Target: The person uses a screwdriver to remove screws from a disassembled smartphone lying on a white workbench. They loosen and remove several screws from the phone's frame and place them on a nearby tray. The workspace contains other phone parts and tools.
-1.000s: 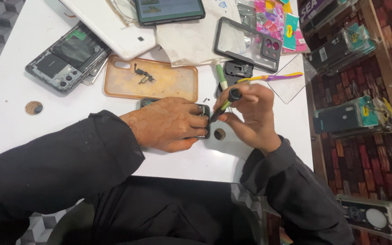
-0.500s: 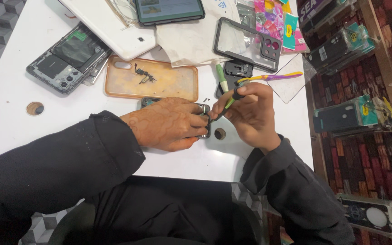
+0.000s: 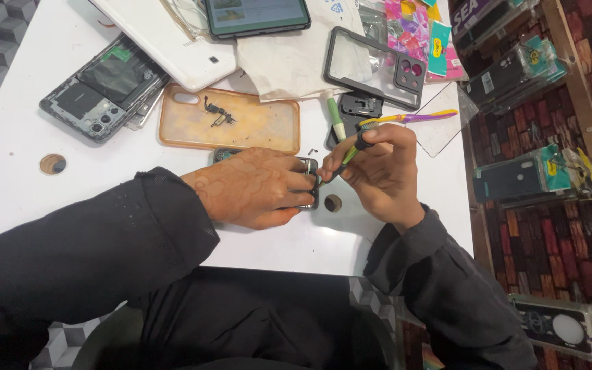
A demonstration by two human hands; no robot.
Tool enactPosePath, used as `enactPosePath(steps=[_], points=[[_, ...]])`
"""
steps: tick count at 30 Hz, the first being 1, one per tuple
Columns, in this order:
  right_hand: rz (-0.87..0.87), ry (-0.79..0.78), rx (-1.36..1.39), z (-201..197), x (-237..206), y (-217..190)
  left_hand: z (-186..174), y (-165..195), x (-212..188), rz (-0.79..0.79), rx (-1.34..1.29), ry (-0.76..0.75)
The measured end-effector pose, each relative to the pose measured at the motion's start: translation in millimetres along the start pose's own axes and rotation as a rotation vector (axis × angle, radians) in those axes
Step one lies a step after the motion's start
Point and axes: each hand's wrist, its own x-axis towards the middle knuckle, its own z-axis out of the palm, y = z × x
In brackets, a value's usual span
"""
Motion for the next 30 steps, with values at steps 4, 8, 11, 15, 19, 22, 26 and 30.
enactPosePath(steps=[4,8,11,15,19,22,26,30], points=[[-0.028,0.044,-0.023,2.1,1.0,0.6,-2.4,-2.2,-2.4,-0.026,-0.082,0.018],[-0.056,0.14,-0.122,0.1,-0.6,-3.3,-4.9,-3.7,-0.7,-0.066,-0.172,0.04],[-0.112,0.158,-0.196,0.9,-0.1,-3.1,-6.0,-2.0,-0.4,-0.064,-0.153,0.047],[-0.144,0.141,-0.286,2.2,1.2,-3.2,-6.8,-1.6,0.1,-0.064,-0.154,0.026],[-0.155,0.113,-0.343,2.4,3.5,-4.0,-2.1,2.4,2.5,-0.106,-0.163,0.102],[-0.205,0.096,-0.398,3.2,4.4,-3.9,2.3,3.6,6.4,-0.127,-0.101,0.074],[-0.216,0.108,-0.431,2.8,4.1,-4.4,2.8,2.4,4.9,-0.163,-0.165,0.062],[-0.223,0.116,-0.446,3.5,4.6,-4.0,0.4,1.9,4.0,-0.204,-0.27,0.112]])
